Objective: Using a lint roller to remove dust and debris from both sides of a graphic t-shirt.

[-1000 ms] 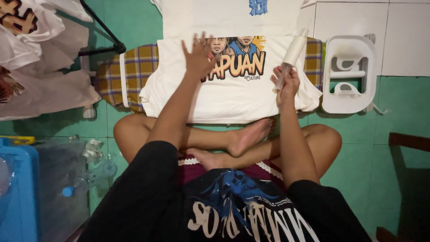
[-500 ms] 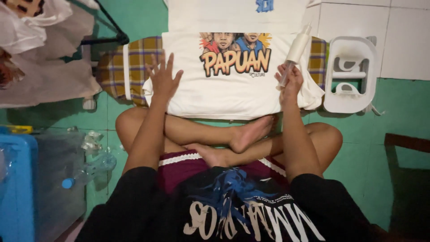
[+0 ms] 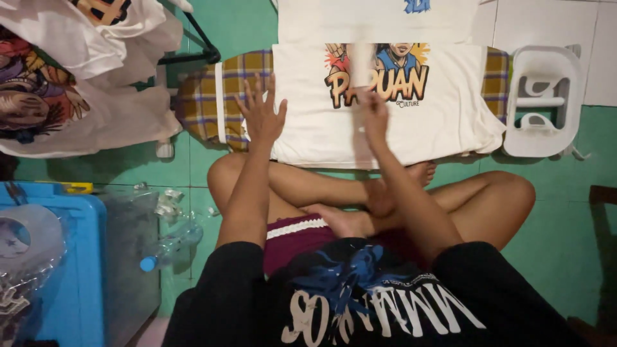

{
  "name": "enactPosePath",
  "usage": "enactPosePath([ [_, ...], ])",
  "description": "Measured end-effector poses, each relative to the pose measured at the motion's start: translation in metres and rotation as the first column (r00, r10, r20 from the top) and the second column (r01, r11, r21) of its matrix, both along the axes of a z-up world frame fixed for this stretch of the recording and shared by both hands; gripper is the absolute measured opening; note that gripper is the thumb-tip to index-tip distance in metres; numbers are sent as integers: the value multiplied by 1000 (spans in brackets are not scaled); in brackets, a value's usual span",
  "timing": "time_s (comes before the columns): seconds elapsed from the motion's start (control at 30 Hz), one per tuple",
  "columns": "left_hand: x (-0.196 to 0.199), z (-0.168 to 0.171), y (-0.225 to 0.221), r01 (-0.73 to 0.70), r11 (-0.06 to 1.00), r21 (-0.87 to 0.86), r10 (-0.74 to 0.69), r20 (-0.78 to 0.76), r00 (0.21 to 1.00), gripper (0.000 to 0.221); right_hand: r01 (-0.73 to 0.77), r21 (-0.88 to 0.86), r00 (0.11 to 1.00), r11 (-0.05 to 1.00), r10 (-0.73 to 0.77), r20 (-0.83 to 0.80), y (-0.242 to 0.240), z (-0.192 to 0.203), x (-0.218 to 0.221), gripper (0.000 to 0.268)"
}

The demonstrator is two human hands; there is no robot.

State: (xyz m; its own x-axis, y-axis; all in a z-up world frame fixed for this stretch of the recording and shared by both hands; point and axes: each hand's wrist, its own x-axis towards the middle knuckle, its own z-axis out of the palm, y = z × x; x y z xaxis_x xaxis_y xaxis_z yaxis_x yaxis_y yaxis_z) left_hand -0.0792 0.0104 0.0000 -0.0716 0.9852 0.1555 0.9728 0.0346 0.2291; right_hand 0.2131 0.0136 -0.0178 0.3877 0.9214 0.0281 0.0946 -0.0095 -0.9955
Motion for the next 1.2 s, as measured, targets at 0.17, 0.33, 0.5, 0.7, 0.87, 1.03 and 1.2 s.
enactPosePath([
  [0.17, -3, -12, 3, 0, 1000, 0, 0, 64, 998, 58, -393, -238, 764, 888, 459, 454, 2, 17, -73, 19],
  [0.33, -2, -1, 3, -7, 999, -42, 9, 41, 999, 66, -341, -421, 626, 841, 537, 566, 20, 15, -69, 27],
  [0.5, 1, 6, 0, -19, 998, -53, 21, 22, 1000, 66, -240, -464, 677, 853, 490, 550, 44, 23, -34, 26],
  [0.7, 1, 9, 3, -11, 996, -89, 16, 59, 998, 66, -196, -304, 738, 932, 345, 581, 46, 33, -14, 25],
  [0.87, 12, -11, 18, -86, 996, -35, 89, 98, 991, 65, -219, -214, 912, 952, 278, 302, 25, 34, -17, 31],
  [1.03, 64, 3, 53, 271, 944, 187, -294, 109, 950, 68, -154, -351, 916, 924, 267, 299, 39, -21, 28, 27],
  [1.2, 91, 7, 61, 293, 941, -169, -284, 77, 956, 80, 52, -356, 926, 933, 88, 366, 51, -32, 121, 9],
])
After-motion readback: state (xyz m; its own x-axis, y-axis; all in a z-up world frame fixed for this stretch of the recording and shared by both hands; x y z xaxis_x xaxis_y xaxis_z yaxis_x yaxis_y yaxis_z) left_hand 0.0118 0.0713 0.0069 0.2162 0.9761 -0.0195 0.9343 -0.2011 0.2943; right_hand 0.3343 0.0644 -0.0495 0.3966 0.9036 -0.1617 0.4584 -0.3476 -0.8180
